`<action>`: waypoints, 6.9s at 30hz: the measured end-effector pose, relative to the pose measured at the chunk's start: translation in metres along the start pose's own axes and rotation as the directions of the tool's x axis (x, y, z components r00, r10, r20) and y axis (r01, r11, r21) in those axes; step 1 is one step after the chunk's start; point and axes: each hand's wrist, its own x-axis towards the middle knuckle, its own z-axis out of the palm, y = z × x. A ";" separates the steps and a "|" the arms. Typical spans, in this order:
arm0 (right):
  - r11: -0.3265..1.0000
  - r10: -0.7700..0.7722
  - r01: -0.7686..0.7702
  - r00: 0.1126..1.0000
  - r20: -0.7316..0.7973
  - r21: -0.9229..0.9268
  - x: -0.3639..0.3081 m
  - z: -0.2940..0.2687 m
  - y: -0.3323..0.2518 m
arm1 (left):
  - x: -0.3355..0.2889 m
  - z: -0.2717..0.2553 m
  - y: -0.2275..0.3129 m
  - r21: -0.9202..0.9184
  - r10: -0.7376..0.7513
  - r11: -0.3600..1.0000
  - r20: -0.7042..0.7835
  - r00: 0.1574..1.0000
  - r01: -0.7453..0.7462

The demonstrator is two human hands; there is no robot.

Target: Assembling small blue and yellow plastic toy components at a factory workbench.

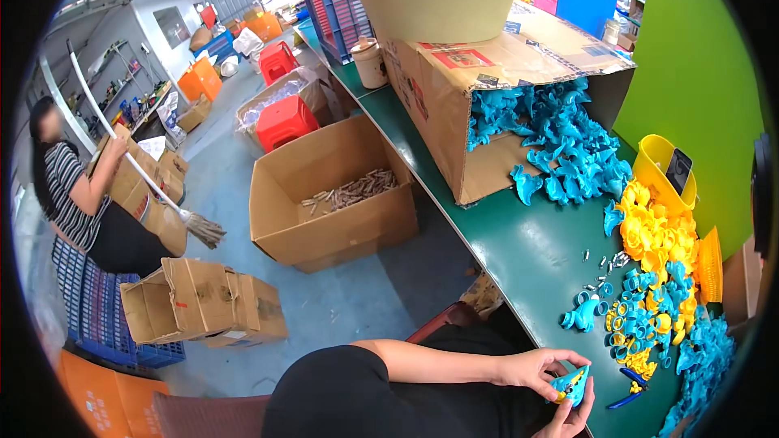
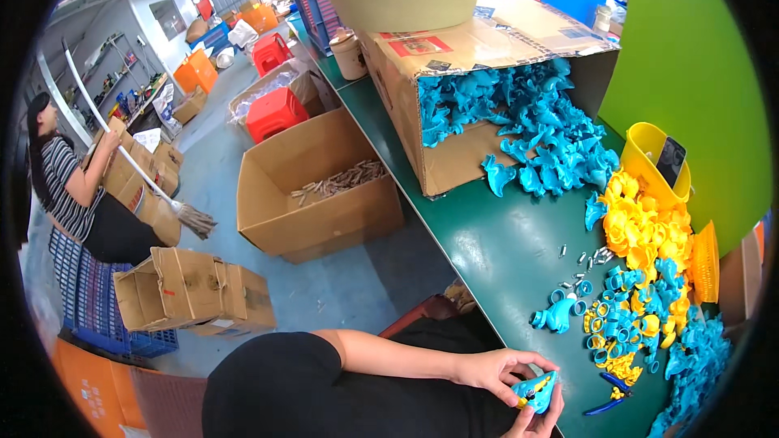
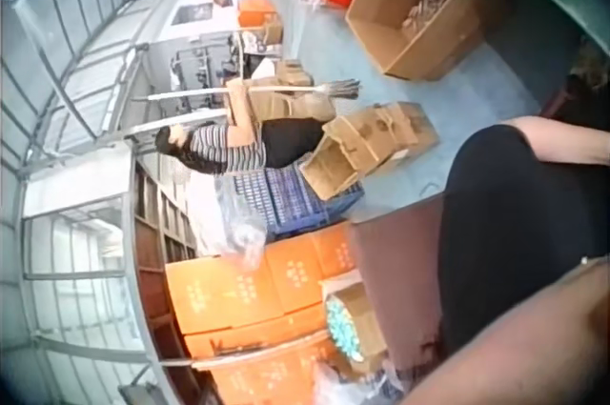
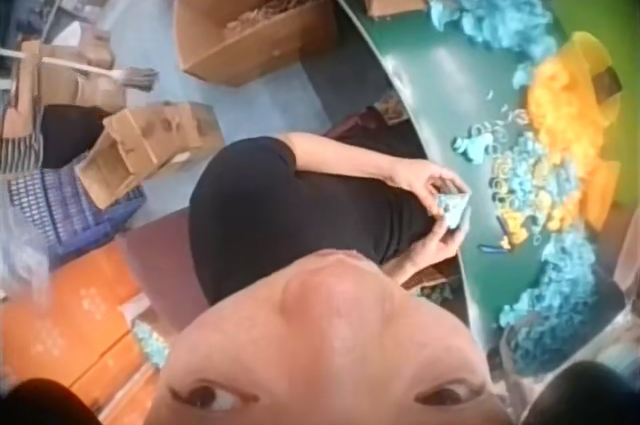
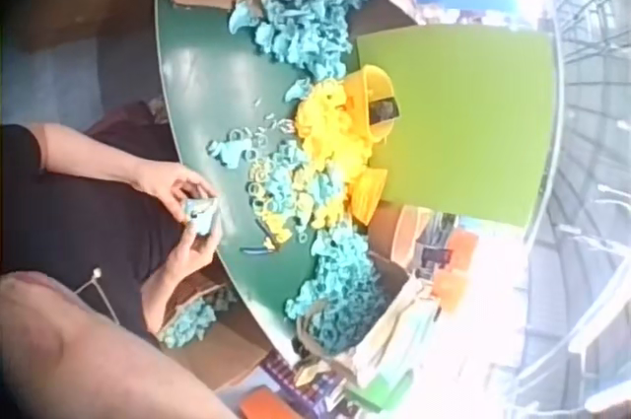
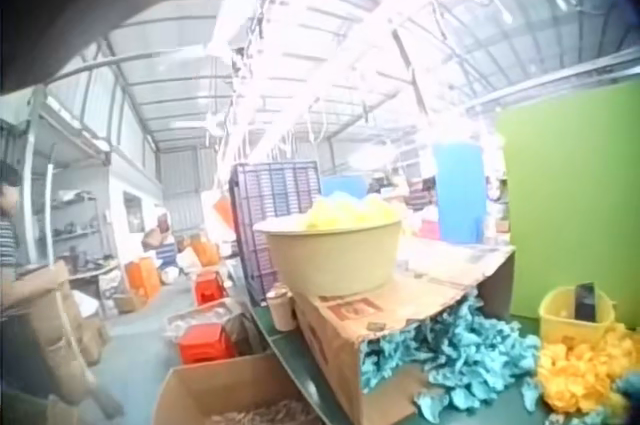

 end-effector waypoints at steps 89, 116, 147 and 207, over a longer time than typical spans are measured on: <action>0.974 -0.180 0.154 0.971 0.159 0.166 0.054 -0.015 0.013 | 0.030 -0.006 0.010 0.794 0.492 0.527 0.005 0.871 -0.303; 0.854 0.116 -0.002 0.976 -0.186 0.520 0.056 -0.055 0.022 | 0.065 0.012 0.031 0.963 0.182 -0.205 0.211 0.960 -0.173; 0.922 -0.087 -0.067 0.923 -0.374 -0.381 0.010 -0.111 0.010 | 0.025 -0.003 0.056 0.974 0.467 -0.119 0.227 0.855 -0.194; 0.954 0.297 -0.290 0.891 0.344 -0.071 0.114 -0.022 0.024 | 0.026 -0.040 0.029 0.927 0.322 -0.124 0.375 0.870 -0.353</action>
